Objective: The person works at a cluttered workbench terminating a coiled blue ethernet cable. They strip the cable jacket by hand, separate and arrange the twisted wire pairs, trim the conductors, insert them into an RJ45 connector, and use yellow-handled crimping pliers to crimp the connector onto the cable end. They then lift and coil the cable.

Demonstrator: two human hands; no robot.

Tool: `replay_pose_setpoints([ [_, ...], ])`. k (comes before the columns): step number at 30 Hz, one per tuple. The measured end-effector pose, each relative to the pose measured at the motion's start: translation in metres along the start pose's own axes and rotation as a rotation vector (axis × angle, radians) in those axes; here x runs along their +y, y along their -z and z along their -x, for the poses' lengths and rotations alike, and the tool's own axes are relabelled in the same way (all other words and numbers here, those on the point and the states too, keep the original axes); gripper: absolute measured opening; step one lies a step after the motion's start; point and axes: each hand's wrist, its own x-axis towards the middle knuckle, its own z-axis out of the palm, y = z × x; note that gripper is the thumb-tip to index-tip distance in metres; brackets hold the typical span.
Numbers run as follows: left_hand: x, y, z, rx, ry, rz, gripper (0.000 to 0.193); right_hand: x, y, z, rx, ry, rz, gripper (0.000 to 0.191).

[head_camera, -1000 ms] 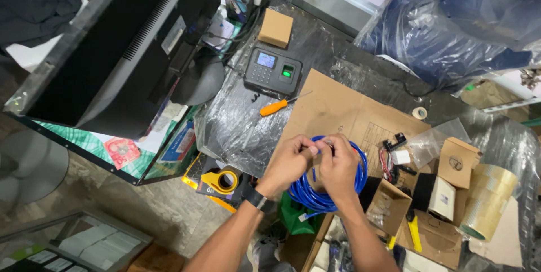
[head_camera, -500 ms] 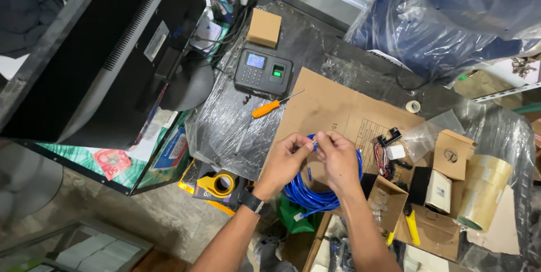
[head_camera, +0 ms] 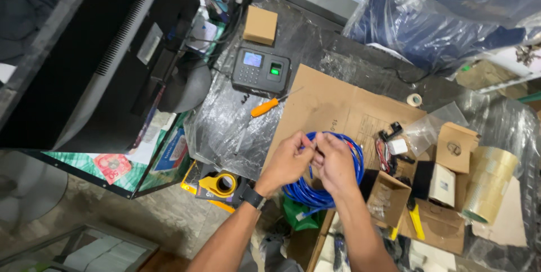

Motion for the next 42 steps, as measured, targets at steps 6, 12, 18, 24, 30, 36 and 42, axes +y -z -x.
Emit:
replay_pose_setpoints([
  [6, -0.006, 0.000, -0.003, 0.034, 0.025, 0.051, 0.010, -0.003, 0.006, 0.004, -0.025, 0.008, 0.063, 0.018],
  [12, -0.009, -0.005, -0.009, 0.064, 0.042, -0.100, 0.017, 0.006, 0.001, -0.001, 0.128, 0.264, 0.442, 0.012],
  [18, -0.005, -0.028, -0.016, 0.298, -0.059, -0.430, 0.021, 0.003, 0.006, -0.002, 0.240, 0.954, 1.203, 0.016],
  [24, -0.007, -0.015, -0.023, 0.106, 0.015, -0.260, 0.016, -0.004, 0.028, -0.018, 0.091, -0.069, 0.049, 0.023],
  [30, -0.019, -0.007, -0.026, 0.011, 0.105, 0.218, 0.013, -0.002, 0.022, -0.013, 0.038, -0.004, -0.096, 0.021],
  [36, -0.026, 0.003, -0.027, -0.012, 0.055, 0.137, 0.014, 0.005, 0.003, -0.016, -0.012, 0.178, 0.032, 0.004],
  [42, -0.004, 0.000, -0.017, 0.172, 0.009, -0.325, 0.018, 0.002, -0.009, -0.011, 0.231, 0.823, 1.209, 0.014],
])
